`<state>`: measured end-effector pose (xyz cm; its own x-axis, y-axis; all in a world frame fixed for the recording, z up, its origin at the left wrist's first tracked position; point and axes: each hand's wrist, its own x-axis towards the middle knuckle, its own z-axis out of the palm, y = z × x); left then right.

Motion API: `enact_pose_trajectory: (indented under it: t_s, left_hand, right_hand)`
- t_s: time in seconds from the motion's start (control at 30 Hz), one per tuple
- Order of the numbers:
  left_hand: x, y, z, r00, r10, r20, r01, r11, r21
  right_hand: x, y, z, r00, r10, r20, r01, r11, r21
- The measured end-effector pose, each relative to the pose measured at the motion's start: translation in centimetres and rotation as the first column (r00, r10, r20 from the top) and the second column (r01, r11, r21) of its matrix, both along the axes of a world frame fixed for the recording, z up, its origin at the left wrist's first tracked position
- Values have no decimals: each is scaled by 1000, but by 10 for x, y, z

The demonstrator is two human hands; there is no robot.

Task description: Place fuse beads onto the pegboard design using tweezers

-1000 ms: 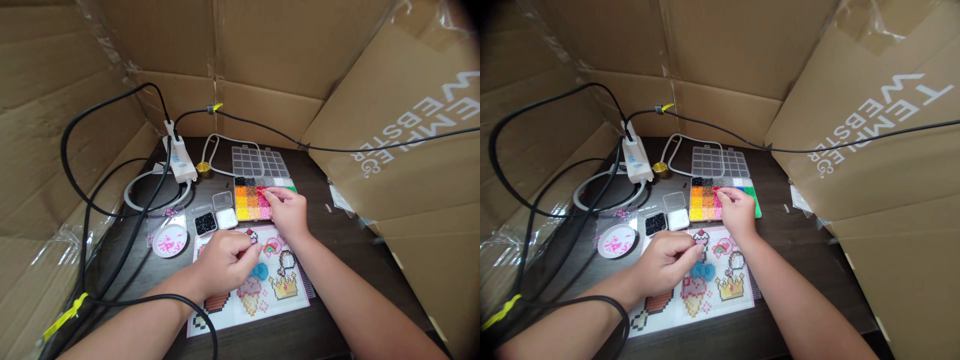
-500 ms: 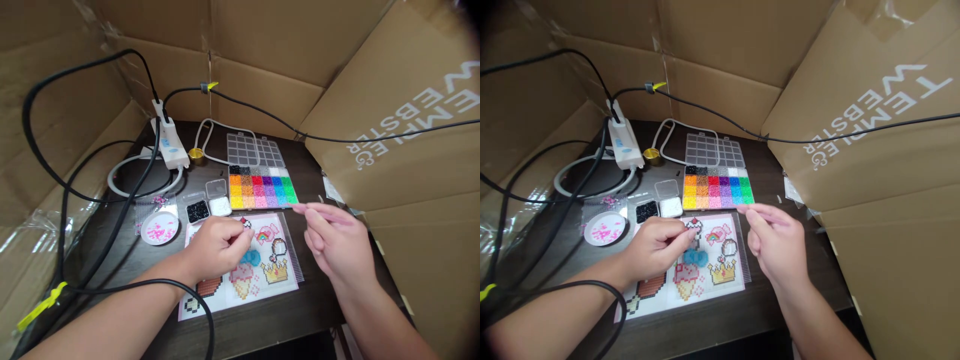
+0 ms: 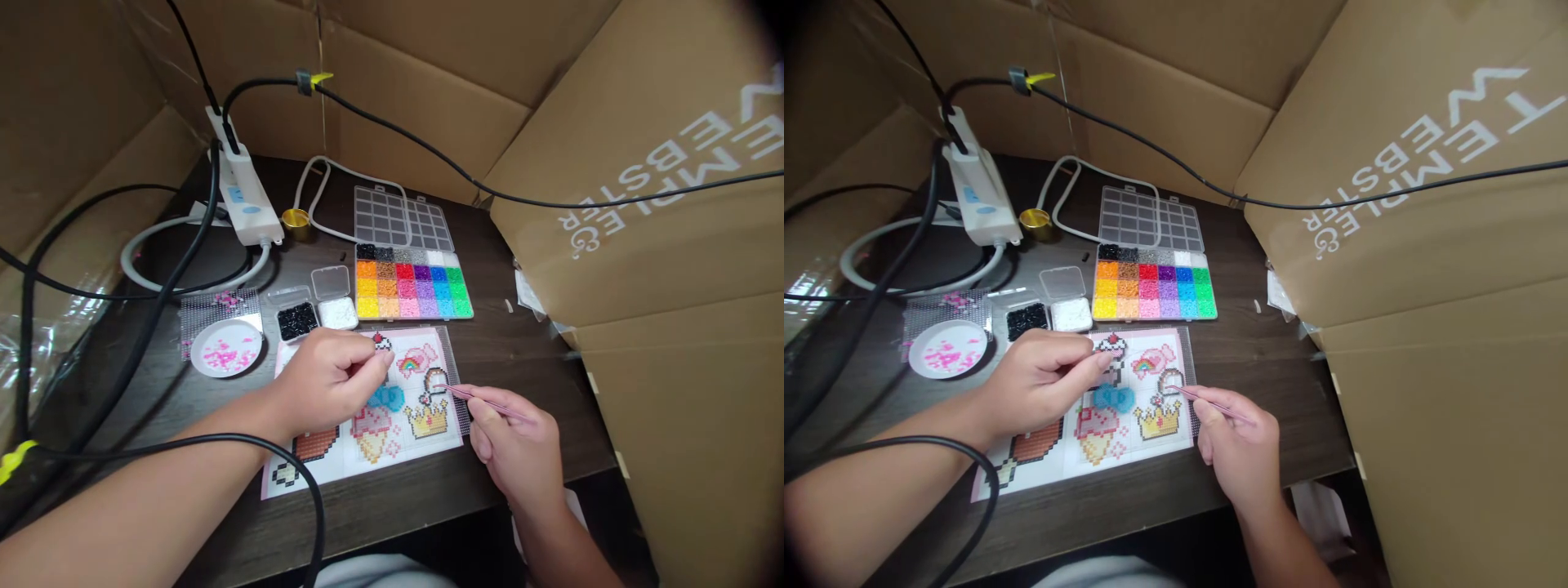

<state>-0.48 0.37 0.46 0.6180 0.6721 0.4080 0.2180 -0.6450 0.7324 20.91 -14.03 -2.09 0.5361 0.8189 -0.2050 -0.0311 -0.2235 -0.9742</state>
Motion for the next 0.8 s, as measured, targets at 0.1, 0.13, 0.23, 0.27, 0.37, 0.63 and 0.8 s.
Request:
enact_pose_trajectory:
  t_s: [0.1, 0.13, 0.23, 0.27, 0.37, 0.63, 0.8]
  left_hand:
    - [1, 0, 0, 1000, 2, 8, -2, 1000, 7]
    - [1, 0, 0, 1000, 2, 11, -2, 1000, 11]
    - [2, -1, 2, 1000, -7, 18, 7, 1000, 26]
    - [2, -1, 3, 1000, -11, 20, 10, 1000, 29]
    - [1, -1, 4, 1000, -13, 25, 13, 1000, 22]
    - [1, -2, 5, 999, -20, 36, 18, 999, 44]
    - [3, -2, 4, 998, -30, 48, 27, 998, 56]
  right_hand:
    - [-1, -3, 1, 997, 36, 64, -35, 999, -24]
    - [-1, -3, 2, 996, 47, 79, -45, 999, -29]
    - [-2, -3, 5, 992, 60, 111, -57, 998, -33]
    - [-2, -2, 6, 991, 64, 120, -61, 998, -35]
    - [-3, -1, 8, 987, 73, 140, -68, 997, -39]
    - [-2, 0, 5, 985, 82, 152, -81, 997, -14]
    - [-2, 0, 3, 987, 91, 133, -92, 996, 5]
